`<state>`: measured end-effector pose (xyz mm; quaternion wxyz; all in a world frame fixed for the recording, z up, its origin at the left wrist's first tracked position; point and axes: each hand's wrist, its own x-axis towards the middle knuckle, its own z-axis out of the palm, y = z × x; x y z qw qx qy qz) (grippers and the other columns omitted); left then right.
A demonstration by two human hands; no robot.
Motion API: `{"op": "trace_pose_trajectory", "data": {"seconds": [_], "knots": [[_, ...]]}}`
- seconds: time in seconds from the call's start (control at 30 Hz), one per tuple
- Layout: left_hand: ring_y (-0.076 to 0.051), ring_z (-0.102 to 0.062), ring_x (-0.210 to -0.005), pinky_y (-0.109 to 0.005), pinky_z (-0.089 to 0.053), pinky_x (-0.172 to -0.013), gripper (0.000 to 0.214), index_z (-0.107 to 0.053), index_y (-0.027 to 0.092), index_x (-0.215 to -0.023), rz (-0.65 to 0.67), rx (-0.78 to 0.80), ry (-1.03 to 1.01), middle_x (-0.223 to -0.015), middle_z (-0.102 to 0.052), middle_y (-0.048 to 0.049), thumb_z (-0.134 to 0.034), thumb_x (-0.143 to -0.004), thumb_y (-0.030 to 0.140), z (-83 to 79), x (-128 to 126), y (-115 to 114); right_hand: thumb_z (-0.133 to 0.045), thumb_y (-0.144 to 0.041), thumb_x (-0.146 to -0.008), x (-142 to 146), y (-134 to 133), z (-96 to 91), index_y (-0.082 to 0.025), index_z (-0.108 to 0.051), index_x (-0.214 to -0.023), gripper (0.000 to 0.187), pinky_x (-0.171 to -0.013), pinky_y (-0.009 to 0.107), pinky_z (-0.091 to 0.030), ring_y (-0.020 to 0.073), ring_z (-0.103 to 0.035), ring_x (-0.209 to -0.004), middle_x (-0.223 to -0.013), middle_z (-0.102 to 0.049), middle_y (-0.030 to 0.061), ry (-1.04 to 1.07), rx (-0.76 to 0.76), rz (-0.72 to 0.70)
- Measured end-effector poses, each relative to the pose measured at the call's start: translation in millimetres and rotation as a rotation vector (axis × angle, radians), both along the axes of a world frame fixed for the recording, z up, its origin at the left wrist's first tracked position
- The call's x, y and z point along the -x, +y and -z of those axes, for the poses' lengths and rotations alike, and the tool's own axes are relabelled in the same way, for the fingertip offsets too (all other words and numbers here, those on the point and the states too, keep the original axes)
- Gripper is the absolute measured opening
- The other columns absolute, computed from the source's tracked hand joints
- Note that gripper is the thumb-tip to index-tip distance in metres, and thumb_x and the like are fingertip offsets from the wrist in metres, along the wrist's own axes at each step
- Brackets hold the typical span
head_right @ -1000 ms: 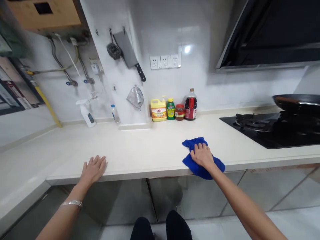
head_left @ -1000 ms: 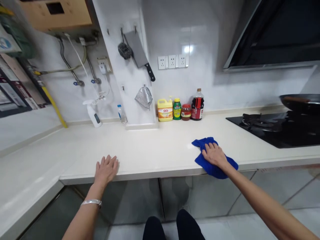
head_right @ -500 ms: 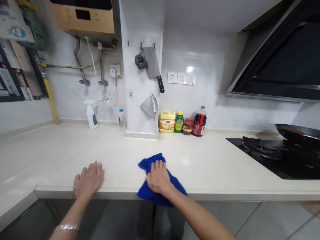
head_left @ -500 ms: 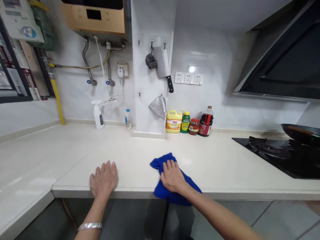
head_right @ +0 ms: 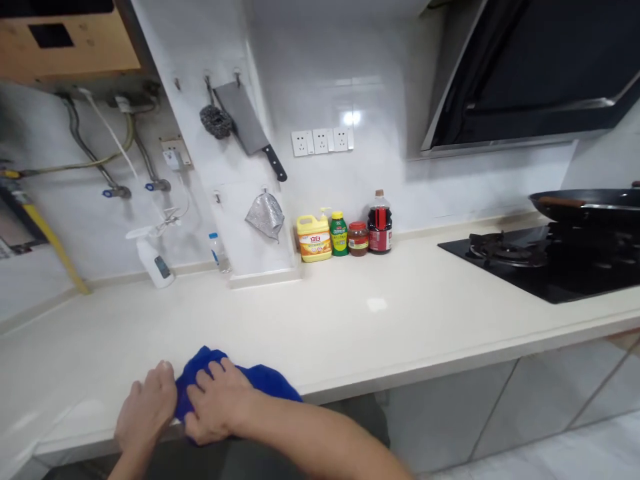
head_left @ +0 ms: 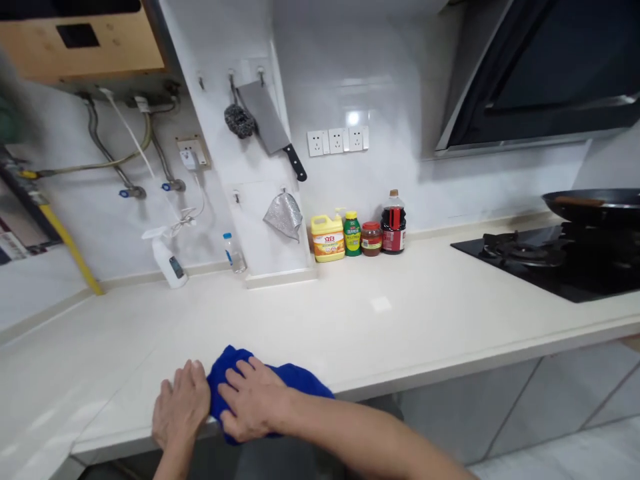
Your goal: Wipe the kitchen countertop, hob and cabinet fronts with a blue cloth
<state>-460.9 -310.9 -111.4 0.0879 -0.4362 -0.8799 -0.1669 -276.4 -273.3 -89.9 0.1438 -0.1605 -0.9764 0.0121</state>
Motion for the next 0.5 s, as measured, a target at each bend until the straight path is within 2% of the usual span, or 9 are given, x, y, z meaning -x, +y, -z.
{"op": "trace_pose_trajectory", "data": {"seconds": [0.1, 0.2, 0.37, 0.43, 0.5], "knots": [[-0.042, -0.043, -0.139, -0.060, -0.038, -0.111, 0.064, -0.047, 0.009, -0.147, 0.014, 0.034, 0.029, -0.145, -0.053, -0.0223, -0.026, -0.094, 0.039, 1.6, 1.5, -1.9, -0.047, -0.049, -0.096, -69.9, 8.2, 5.2, -0.011, -0.057, -0.139, 0.058, -0.114, 0.052, -0.039, 0.0333, -0.049, -0.136, -0.146, -0.056, 0.0179, 0.066, -0.019, -0.070], [-0.040, -0.041, -0.142, -0.059, -0.036, -0.114, 0.063, -0.051, 0.010, -0.145, 0.015, 0.079, 0.039, -0.149, -0.050, -0.0222, -0.028, -0.094, 0.039, 1.8, 0.9, -3.1, -0.046, -0.049, -0.099, -153.6, 20.5, 8.0, -0.013, -0.050, -0.148, 0.061, -0.121, 0.051, -0.032, 0.0313, -0.042, -0.145, -0.154, -0.049, 0.0164, 0.088, 0.023, -0.058], [-0.034, -0.043, -0.142, -0.062, -0.027, -0.120, 0.056, -0.058, 0.018, -0.138, 0.033, 0.135, 0.081, -0.149, -0.052, -0.0171, -0.030, -0.094, 0.039, 0.8, 18.7, -7.5, -0.046, -0.043, -0.100, -298.8, 40.8, 9.6, -0.022, -0.044, -0.155, 0.059, -0.127, 0.050, -0.023, 0.0266, -0.030, -0.153, -0.162, -0.039, 0.0093, 0.014, 0.073, 0.018], [-0.033, -0.046, -0.140, -0.064, -0.023, -0.121, 0.054, -0.062, 0.020, -0.134, 0.038, 0.124, 0.115, -0.145, -0.056, -0.0155, -0.033, -0.092, 0.039, -1.4, 32.3, -12.9, -0.045, -0.042, -0.101, -359.9, 53.6, 17.3, -0.030, -0.039, -0.157, 0.058, -0.128, 0.047, -0.021, 0.0223, -0.026, -0.155, -0.164, -0.035, 0.0041, -0.012, 0.079, 0.056], [-0.036, -0.053, -0.134, -0.069, -0.027, -0.118, 0.054, -0.064, 0.019, -0.130, 0.025, 0.083, 0.155, -0.138, -0.061, -0.0180, -0.033, -0.091, 0.040, -3.7, 45.8, -18.7, -0.046, -0.043, -0.100, -423.7, 73.0, 32.3, -0.036, -0.039, -0.156, 0.057, -0.129, 0.042, -0.022, 0.0194, -0.027, -0.154, -0.163, -0.037, 0.0022, -0.019, 0.088, 0.182]]}}
